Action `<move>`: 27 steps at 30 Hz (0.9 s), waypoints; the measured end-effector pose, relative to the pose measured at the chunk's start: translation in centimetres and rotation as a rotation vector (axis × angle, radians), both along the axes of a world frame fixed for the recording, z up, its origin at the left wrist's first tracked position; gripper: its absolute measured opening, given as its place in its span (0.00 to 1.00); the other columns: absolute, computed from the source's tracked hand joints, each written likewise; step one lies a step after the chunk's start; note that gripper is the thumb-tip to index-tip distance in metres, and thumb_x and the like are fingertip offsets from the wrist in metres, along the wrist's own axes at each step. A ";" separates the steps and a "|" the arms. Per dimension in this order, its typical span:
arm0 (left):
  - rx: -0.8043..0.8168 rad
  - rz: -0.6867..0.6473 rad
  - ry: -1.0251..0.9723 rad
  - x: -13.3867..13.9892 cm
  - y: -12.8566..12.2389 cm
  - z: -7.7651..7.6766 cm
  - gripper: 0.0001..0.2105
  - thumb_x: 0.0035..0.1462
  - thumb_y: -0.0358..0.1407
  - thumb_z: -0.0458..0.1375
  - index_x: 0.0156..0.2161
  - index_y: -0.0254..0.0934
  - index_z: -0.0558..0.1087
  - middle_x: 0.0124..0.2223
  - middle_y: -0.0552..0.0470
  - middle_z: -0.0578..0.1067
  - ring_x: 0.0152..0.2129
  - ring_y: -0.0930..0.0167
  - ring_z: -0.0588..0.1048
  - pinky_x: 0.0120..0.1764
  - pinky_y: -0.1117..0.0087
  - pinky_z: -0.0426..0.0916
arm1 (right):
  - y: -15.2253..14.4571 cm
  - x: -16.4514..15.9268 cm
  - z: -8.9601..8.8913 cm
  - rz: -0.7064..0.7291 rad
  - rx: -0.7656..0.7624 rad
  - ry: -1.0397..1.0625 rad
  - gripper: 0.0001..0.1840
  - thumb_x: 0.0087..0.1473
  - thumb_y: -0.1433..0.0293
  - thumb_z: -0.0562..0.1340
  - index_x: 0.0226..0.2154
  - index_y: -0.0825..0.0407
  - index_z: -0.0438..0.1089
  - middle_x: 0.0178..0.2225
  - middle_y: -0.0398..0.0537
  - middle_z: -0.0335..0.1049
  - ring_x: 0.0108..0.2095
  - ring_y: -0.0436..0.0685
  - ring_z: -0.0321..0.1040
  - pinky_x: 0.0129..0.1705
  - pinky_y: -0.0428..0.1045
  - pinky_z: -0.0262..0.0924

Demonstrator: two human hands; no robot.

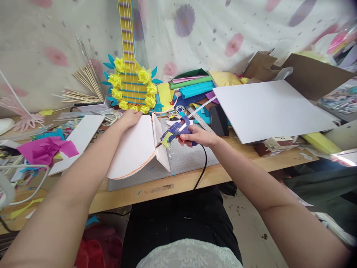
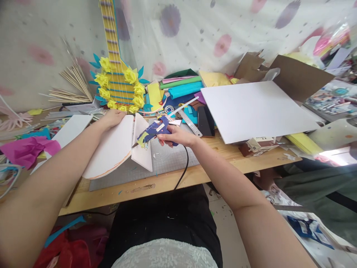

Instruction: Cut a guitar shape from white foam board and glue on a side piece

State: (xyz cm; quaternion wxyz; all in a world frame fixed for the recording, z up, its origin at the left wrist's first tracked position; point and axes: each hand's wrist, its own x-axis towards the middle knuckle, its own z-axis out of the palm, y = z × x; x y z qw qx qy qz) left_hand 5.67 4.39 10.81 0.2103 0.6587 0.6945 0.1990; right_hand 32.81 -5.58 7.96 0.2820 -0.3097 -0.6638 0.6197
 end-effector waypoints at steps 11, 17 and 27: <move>0.013 0.000 -0.035 0.0 0.2 -0.2 0.17 0.56 0.42 0.50 0.19 0.38 0.58 0.18 0.56 0.57 0.17 0.73 0.57 0.22 0.70 0.50 | -0.2 0.0 0.0 0.057 -0.032 0.026 0.19 0.49 0.54 0.64 0.30 0.53 0.62 0.24 0.39 0.61 0.19 0.43 0.54 0.20 0.43 0.53; 0.017 0.001 -0.037 0.0 0.2 -0.3 0.16 0.56 0.41 0.49 0.19 0.39 0.58 0.18 0.56 0.56 0.17 0.73 0.56 0.23 0.71 0.50 | 0.0 0.1 -0.5 0.074 -0.045 0.028 0.19 0.48 0.55 0.64 0.29 0.53 0.60 0.21 0.36 0.57 0.19 0.43 0.52 0.20 0.42 0.52; 0.026 0.004 -0.052 -0.1 -0.1 -0.1 0.15 0.56 0.41 0.49 0.21 0.37 0.61 0.19 0.57 0.57 0.18 0.74 0.57 0.22 0.73 0.50 | 0.4 -0.3 -0.6 0.001 -0.018 0.032 0.20 0.49 0.54 0.64 0.29 0.53 0.60 0.20 0.35 0.56 0.18 0.43 0.52 0.19 0.43 0.52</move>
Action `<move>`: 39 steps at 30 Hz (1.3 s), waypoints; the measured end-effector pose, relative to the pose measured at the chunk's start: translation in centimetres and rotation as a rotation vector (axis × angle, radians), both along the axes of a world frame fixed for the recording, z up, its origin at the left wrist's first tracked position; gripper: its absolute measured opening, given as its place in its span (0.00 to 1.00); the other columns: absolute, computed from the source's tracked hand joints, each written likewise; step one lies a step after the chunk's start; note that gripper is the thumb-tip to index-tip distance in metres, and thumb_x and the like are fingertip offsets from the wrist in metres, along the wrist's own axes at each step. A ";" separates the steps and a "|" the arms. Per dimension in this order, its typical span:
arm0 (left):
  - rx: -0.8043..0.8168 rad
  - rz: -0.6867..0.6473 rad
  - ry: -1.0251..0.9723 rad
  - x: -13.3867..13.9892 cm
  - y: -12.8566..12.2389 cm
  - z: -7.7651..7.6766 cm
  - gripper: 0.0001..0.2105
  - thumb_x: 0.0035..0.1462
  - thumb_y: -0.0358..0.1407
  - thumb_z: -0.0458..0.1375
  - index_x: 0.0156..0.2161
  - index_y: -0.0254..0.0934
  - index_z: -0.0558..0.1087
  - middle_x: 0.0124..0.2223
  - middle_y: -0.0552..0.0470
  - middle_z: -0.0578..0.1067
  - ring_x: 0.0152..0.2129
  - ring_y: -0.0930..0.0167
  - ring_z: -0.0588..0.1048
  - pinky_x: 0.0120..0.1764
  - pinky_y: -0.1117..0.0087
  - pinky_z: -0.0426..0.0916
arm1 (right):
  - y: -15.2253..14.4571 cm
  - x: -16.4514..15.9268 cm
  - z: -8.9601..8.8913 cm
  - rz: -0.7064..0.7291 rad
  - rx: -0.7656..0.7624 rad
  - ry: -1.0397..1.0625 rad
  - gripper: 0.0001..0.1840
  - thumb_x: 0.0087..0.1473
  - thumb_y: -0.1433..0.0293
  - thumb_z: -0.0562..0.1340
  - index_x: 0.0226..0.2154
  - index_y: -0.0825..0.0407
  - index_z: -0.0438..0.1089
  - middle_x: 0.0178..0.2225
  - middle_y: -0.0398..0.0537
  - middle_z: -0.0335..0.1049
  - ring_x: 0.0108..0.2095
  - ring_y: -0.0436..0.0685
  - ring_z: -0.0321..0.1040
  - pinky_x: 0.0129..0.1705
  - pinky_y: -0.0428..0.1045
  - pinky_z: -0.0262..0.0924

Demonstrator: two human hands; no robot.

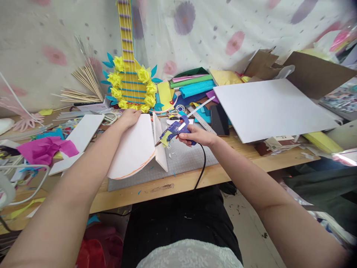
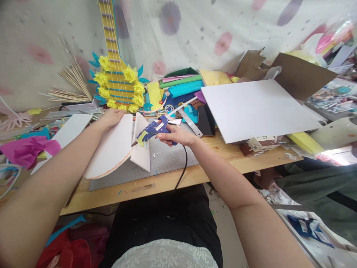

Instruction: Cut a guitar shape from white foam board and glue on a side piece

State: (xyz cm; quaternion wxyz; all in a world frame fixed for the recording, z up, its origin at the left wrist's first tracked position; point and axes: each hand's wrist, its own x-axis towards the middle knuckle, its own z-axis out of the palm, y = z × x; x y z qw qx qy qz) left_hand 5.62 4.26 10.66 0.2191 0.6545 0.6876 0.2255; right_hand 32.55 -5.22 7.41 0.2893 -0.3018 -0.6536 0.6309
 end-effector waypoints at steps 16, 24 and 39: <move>0.017 -0.026 0.069 -0.5 0.6 -0.7 0.16 0.57 0.42 0.48 0.21 0.37 0.60 0.19 0.56 0.55 0.17 0.74 0.56 0.22 0.72 0.49 | 0.9 -0.9 0.1 -0.175 0.047 -0.041 0.21 0.46 0.51 0.63 0.28 0.50 0.59 0.19 0.36 0.57 0.19 0.44 0.53 0.20 0.44 0.53; 0.059 0.015 0.187 -1.6 1.8 -1.1 0.16 0.57 0.44 0.47 0.26 0.35 0.69 0.22 0.52 0.67 0.22 0.70 0.66 0.25 0.72 0.57 | 3.6 2.8 -3.4 -1.017 0.216 -0.193 0.22 0.49 0.51 0.58 0.39 0.50 0.64 0.32 0.48 0.71 0.23 0.49 0.63 0.25 0.48 0.60; 0.010 0.083 0.472 -4.0 2.1 0.2 0.22 0.59 0.42 0.44 0.45 0.32 0.76 0.48 0.38 0.75 0.44 0.56 0.73 0.42 0.64 0.66 | 3.1 5.8 -7.6 -1.143 0.263 -0.784 0.29 0.52 0.52 0.56 0.51 0.53 0.65 0.38 0.55 0.75 0.41 0.63 0.72 0.44 0.57 0.63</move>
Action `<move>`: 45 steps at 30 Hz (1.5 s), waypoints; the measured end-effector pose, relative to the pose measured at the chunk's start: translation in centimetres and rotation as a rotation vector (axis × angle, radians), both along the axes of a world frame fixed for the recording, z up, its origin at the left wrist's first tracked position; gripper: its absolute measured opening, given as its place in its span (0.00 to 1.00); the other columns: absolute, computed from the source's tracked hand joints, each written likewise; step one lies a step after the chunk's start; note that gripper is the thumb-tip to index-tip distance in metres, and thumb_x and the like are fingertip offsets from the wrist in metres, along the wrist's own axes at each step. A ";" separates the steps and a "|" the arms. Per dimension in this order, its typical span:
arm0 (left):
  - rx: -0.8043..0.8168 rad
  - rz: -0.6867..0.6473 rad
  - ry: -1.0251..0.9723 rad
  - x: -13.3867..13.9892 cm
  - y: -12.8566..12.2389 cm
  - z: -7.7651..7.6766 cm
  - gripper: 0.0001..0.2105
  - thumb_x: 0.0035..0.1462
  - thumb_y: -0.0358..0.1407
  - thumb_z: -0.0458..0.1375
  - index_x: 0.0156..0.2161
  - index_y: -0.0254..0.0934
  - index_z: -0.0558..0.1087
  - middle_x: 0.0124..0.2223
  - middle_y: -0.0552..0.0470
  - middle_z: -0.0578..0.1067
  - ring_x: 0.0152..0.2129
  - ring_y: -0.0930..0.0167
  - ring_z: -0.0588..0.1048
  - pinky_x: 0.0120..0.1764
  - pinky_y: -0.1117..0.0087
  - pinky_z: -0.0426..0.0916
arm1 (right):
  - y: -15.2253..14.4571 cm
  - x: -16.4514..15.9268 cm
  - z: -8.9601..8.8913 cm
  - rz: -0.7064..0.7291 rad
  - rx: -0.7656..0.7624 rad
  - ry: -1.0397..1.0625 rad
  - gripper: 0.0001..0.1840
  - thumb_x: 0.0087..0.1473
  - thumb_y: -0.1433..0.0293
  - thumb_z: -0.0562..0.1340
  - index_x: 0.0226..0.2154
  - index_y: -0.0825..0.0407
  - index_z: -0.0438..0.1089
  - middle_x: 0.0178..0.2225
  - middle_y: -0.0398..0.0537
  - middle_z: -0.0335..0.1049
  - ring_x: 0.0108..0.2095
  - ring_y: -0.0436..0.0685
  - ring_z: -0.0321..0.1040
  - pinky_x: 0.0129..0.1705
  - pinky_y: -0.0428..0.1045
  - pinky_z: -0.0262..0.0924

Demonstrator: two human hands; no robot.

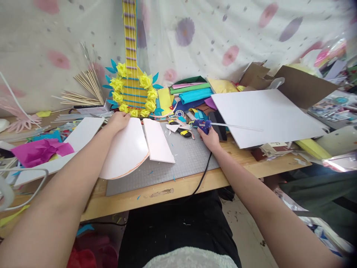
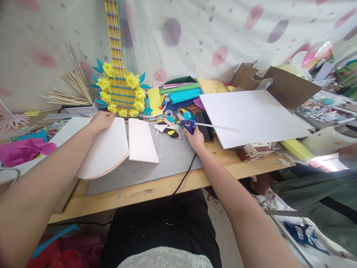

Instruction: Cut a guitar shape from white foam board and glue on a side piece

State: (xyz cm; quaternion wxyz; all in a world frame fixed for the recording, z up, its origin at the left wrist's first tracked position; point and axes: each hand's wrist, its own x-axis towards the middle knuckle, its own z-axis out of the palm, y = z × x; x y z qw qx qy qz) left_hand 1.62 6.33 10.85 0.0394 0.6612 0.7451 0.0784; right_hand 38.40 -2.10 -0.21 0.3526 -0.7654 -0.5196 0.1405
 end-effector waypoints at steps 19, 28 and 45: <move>-0.034 -0.013 0.020 1.5 -1.0 0.4 0.22 0.59 0.41 0.43 0.45 0.32 0.76 0.49 0.36 0.75 0.46 0.55 0.72 0.42 0.63 0.65 | -1.4 1.3 -0.4 -0.011 0.127 0.157 0.28 0.51 0.51 0.56 0.45 0.55 0.64 0.35 0.55 0.74 0.32 0.60 0.72 0.39 0.55 0.64; -0.022 -0.006 0.023 1.0 -0.8 0.3 0.21 0.59 0.42 0.43 0.44 0.34 0.76 0.49 0.38 0.75 0.46 0.54 0.72 0.42 0.62 0.65 | -2.6 1.9 -0.1 -0.003 0.075 -0.093 0.30 0.50 0.54 0.57 0.49 0.57 0.62 0.38 0.61 0.73 0.41 0.67 0.70 0.45 0.59 0.61; -0.031 -0.008 0.015 0.7 -0.9 0.1 0.21 0.59 0.43 0.43 0.43 0.35 0.76 0.48 0.37 0.75 0.46 0.53 0.72 0.41 0.62 0.64 | -3.5 2.7 -0.1 0.147 0.173 -0.305 0.22 0.47 0.52 0.58 0.37 0.52 0.63 0.36 0.55 0.67 0.41 0.64 0.63 0.43 0.56 0.59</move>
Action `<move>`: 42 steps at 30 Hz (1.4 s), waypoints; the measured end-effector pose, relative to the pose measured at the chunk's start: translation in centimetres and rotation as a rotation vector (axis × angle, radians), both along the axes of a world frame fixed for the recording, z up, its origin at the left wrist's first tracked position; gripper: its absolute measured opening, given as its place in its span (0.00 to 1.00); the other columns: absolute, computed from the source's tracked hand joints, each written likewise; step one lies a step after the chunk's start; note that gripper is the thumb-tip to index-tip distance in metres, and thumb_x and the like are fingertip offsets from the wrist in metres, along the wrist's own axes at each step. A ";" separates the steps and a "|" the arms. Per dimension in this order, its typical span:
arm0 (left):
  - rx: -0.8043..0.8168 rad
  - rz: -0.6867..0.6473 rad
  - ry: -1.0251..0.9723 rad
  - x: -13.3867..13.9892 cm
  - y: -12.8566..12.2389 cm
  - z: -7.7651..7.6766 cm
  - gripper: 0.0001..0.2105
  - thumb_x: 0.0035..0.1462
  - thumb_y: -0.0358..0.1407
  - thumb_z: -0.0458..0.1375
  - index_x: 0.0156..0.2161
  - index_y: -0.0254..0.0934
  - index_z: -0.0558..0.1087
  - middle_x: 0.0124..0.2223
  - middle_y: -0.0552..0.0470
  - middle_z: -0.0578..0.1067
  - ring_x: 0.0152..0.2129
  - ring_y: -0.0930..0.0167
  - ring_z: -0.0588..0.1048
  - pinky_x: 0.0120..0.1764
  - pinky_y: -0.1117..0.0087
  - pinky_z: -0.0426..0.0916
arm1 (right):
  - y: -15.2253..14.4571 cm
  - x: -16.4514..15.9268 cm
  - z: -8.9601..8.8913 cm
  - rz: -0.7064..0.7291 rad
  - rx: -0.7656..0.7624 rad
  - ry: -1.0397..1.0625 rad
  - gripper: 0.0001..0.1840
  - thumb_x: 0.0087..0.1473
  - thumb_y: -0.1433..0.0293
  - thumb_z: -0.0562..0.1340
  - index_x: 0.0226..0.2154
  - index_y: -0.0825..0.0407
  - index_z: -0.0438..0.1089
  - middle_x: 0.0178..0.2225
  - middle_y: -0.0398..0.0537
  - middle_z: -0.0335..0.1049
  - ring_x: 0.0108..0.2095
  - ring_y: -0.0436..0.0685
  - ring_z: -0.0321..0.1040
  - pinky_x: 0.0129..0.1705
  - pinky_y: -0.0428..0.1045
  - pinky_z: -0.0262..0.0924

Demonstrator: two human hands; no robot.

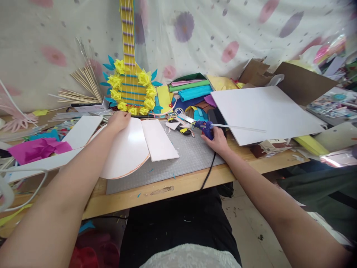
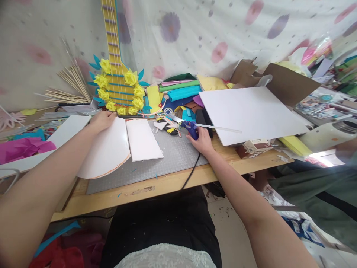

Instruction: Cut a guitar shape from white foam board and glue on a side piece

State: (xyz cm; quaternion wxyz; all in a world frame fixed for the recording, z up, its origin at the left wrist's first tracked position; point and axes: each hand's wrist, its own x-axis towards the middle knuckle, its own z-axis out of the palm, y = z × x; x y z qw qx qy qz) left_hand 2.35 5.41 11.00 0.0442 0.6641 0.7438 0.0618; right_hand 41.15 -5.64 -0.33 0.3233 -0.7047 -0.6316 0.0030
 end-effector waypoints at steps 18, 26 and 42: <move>0.000 0.047 -0.005 -2.3 -0.1 -0.3 0.22 0.59 0.44 0.43 0.44 0.36 0.76 0.46 0.39 0.76 0.43 0.55 0.73 0.41 0.63 0.66 | 2.9 -17.5 4.4 0.309 -0.513 0.119 0.56 0.30 0.57 0.73 0.59 0.55 0.50 0.54 0.70 0.57 0.52 0.74 0.62 0.50 0.63 0.57; 0.036 0.051 -0.030 -1.9 -1.0 0.1 0.22 0.59 0.42 0.42 0.44 0.34 0.76 0.45 0.37 0.76 0.42 0.55 0.73 0.39 0.62 0.65 | 4.4 -14.5 4.2 0.556 -0.285 0.880 0.39 0.44 0.58 0.64 0.56 0.49 0.50 0.45 0.53 0.70 0.41 0.59 0.71 0.42 0.56 0.66; 0.241 0.004 0.028 1.0 -0.2 -0.4 0.20 0.61 0.42 0.43 0.37 0.36 0.75 0.41 0.40 0.78 0.39 0.59 0.75 0.38 0.66 0.64 | 3.9 -12.8 1.9 0.626 -0.228 1.118 0.42 0.41 0.54 0.67 0.56 0.42 0.50 0.45 0.47 0.70 0.40 0.60 0.71 0.43 0.59 0.69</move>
